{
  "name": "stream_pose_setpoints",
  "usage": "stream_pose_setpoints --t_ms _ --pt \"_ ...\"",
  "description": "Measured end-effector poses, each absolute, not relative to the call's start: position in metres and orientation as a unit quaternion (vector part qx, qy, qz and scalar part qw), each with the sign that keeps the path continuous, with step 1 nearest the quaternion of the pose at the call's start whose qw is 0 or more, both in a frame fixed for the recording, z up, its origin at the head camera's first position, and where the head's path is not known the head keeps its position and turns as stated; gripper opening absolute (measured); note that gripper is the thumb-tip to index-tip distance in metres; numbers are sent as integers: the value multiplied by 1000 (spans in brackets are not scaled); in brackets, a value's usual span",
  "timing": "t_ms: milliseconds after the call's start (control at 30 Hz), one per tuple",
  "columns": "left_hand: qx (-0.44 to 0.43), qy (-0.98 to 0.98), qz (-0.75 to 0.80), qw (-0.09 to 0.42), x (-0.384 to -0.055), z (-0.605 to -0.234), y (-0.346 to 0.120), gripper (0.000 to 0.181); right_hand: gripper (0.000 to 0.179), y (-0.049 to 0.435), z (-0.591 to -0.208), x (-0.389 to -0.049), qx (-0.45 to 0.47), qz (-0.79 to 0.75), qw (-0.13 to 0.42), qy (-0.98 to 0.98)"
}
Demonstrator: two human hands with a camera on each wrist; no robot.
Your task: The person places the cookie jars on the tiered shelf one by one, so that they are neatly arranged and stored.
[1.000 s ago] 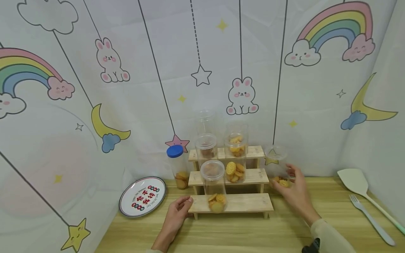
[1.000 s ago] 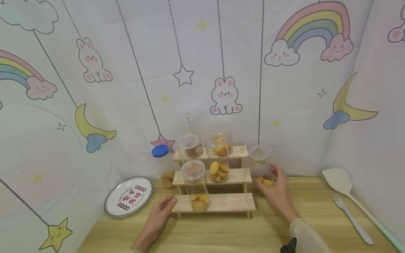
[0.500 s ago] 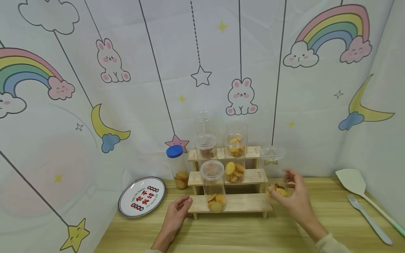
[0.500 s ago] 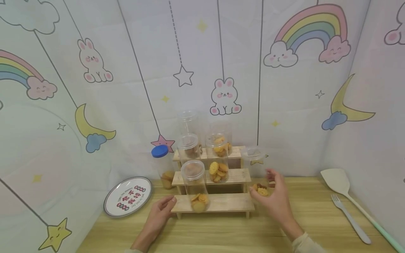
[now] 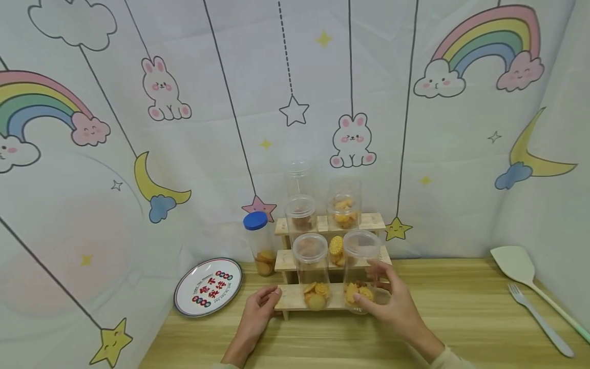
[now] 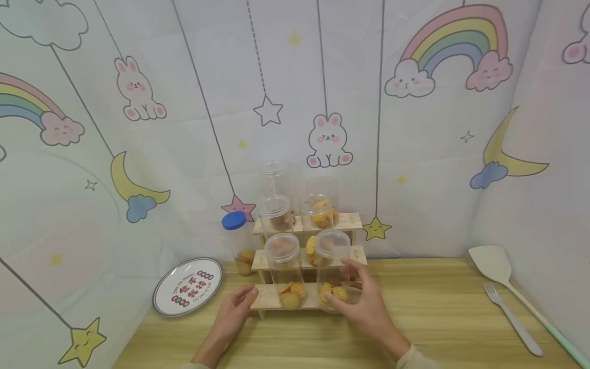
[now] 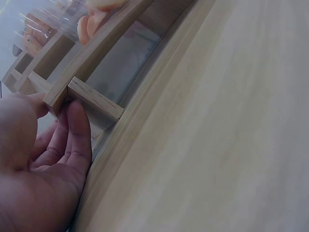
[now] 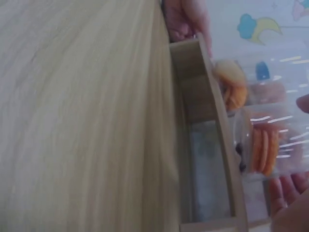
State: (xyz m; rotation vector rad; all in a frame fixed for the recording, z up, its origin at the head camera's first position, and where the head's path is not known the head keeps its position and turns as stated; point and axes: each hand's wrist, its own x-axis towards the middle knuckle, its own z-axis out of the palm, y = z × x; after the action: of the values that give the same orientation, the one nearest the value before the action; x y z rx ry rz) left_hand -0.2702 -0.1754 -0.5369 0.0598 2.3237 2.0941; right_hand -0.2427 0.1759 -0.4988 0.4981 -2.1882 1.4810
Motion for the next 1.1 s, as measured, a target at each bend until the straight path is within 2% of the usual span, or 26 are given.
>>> stream_pose_setpoints --t_ms 933,1100 --pt "22 746 666 7 -271 -539 -178 60 79 159 -506 -247 154 531 204 -808" --pt "20 746 665 8 -272 -540 -177 59 83 165 -506 -244 142 528 177 -819"
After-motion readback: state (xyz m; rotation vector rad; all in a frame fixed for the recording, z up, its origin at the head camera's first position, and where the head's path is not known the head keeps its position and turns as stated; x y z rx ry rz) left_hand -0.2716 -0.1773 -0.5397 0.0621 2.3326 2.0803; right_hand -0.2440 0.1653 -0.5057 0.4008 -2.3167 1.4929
